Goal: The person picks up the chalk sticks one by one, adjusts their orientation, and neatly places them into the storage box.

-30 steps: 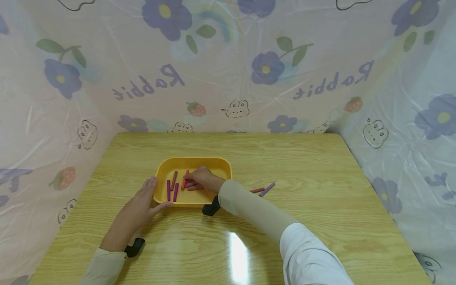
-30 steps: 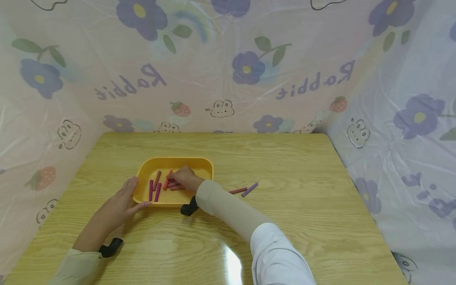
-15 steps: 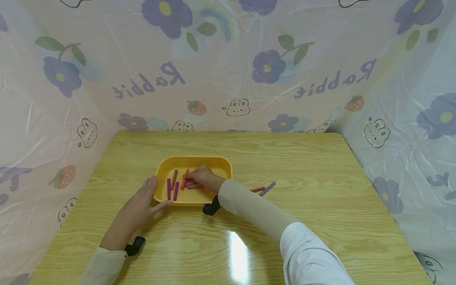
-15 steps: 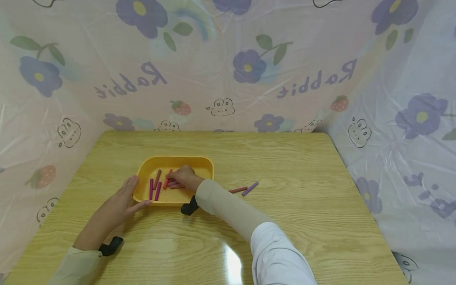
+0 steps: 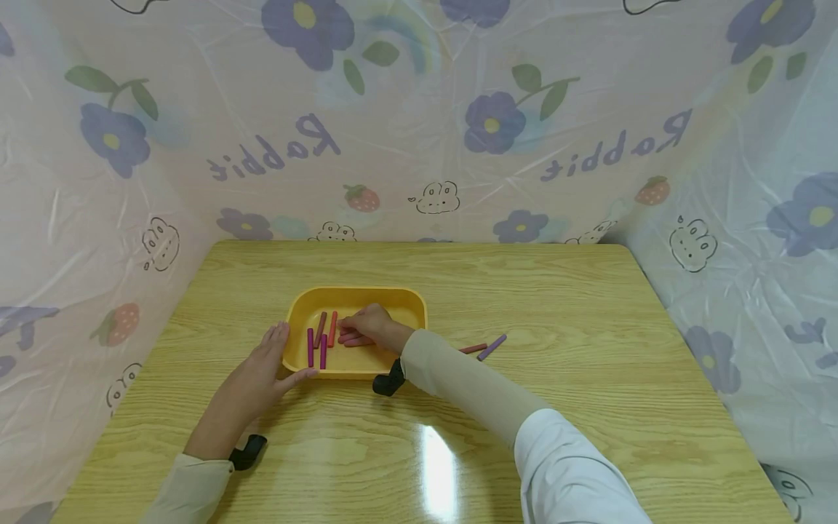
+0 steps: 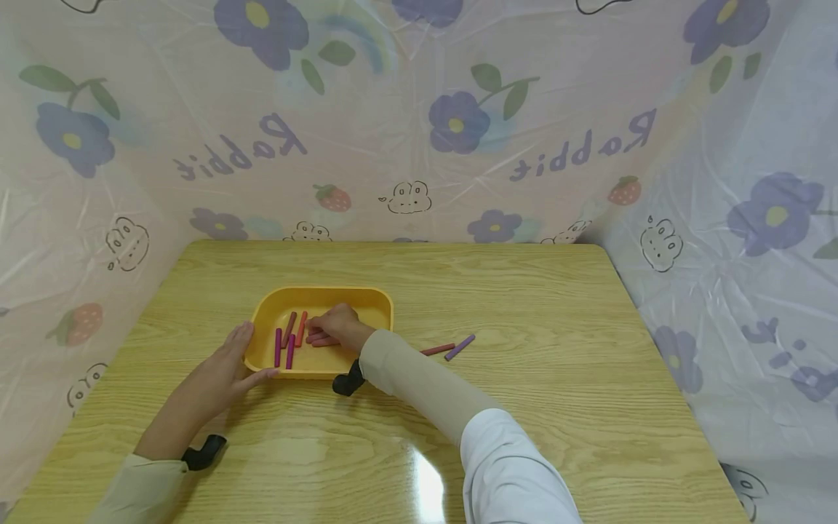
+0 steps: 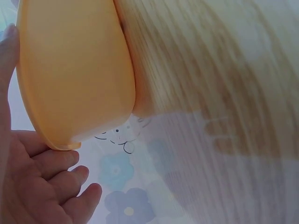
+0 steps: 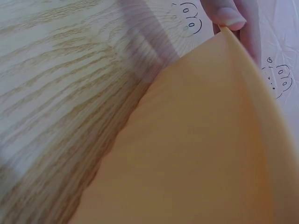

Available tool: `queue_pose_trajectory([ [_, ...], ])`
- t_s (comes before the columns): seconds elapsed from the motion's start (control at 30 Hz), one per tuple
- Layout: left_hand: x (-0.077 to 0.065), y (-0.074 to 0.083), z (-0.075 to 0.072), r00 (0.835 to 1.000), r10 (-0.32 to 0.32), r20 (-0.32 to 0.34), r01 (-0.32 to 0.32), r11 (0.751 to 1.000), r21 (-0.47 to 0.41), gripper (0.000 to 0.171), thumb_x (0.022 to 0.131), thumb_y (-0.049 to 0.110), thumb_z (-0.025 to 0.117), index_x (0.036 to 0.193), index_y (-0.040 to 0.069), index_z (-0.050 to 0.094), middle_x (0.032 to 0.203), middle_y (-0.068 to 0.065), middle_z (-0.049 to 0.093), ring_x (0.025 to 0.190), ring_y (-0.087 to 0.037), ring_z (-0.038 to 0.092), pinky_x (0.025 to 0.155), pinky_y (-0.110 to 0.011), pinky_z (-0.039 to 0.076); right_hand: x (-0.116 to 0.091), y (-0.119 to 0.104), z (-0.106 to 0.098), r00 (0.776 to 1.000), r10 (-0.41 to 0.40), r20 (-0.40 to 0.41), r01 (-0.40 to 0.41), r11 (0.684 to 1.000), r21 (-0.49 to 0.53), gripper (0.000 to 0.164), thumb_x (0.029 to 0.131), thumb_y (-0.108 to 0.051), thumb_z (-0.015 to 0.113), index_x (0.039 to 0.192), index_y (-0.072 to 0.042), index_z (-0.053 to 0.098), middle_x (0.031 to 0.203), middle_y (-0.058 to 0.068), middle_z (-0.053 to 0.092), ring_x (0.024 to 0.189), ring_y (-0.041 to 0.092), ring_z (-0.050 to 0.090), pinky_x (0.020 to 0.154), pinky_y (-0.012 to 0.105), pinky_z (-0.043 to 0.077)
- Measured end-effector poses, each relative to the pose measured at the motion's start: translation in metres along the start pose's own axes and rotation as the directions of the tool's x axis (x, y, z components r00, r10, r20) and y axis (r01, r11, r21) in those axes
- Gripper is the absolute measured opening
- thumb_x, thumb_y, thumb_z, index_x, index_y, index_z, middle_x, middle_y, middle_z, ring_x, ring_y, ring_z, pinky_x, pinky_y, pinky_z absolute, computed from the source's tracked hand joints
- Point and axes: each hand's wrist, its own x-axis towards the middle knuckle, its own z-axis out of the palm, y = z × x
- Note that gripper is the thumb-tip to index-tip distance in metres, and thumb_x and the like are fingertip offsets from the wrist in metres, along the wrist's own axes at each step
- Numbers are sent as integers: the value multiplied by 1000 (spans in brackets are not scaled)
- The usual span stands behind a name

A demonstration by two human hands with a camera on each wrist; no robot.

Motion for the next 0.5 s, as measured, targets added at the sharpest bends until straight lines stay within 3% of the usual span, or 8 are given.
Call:
queue_pose_trajectory([
  [0.5,0,1,0,1000,-12,7,11,1000,5,106,81,71,45,148,-1,4,151,-24,11,138,-38,11,103,-59,23,2,-1,-2,1000,20,7,-20,1000,13,26,90,-14,62,95,11,68,82,21,69,79,27,69,68,33,56],
])
